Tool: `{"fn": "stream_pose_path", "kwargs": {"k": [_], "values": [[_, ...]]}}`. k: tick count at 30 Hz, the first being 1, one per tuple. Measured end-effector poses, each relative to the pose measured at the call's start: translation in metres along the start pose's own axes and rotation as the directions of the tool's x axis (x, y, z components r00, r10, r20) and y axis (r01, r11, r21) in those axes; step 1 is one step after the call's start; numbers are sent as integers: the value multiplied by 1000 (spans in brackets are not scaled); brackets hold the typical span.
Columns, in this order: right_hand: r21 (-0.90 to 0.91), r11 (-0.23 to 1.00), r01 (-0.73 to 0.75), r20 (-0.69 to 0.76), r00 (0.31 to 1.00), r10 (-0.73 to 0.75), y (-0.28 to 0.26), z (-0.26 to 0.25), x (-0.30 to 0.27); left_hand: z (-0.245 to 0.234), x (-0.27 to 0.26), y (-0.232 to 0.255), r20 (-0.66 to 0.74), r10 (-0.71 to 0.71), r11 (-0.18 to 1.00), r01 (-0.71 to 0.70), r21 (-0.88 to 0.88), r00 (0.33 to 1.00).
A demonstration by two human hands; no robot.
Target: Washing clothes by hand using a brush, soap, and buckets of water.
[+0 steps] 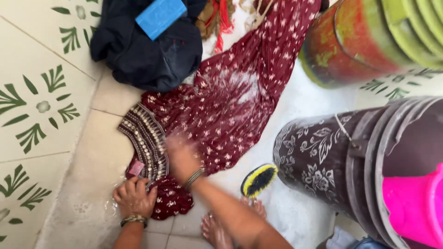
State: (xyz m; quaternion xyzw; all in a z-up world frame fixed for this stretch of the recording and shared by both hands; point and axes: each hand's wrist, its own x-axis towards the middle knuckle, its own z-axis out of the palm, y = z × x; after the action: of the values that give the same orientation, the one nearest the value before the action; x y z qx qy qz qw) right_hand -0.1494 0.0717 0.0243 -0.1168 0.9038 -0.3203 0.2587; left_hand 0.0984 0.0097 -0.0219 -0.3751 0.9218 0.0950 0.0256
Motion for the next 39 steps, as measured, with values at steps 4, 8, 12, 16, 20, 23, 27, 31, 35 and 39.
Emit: {"fn": "stream_pose_path", "kwargs": {"k": [4,8,12,16,20,23,27,31,35,39], "values": [[-375,664,646,343,763,-548,-38,-51,-26,-3,0,-6,-18,51,999,-51,-1,999],[-530,815,234,127,972,-197,-6,-145,58,-34,28,19,12,54,991,-55,123,998],[-667,690,280,-166,847,-505,126,-131,128,-77,126,63,14,174,984,-174,39,985],[-625,751,211,-228,872,-434,134,-121,123,-109,194,143,130,151,978,-129,-165,980],[-604,713,355,-218,788,-576,167,-96,136,-78,118,218,432,299,914,-385,125,851],[-496,630,597,-6,723,-691,136,-90,74,-16,71,185,295,540,841,-493,-223,788],[-391,637,665,34,702,-711,104,-47,5,-28,50,125,344,549,836,-499,-227,762],[-382,601,702,302,709,-637,52,25,-63,-48,24,18,468,447,884,-456,-101,762],[-421,466,778,470,626,-622,1,57,-90,-83,4,-65,744,28,953,-243,183,668],[-468,623,627,295,776,-558,9,-46,0,-121,3,-58,800,-159,953,-122,278,579]]}}
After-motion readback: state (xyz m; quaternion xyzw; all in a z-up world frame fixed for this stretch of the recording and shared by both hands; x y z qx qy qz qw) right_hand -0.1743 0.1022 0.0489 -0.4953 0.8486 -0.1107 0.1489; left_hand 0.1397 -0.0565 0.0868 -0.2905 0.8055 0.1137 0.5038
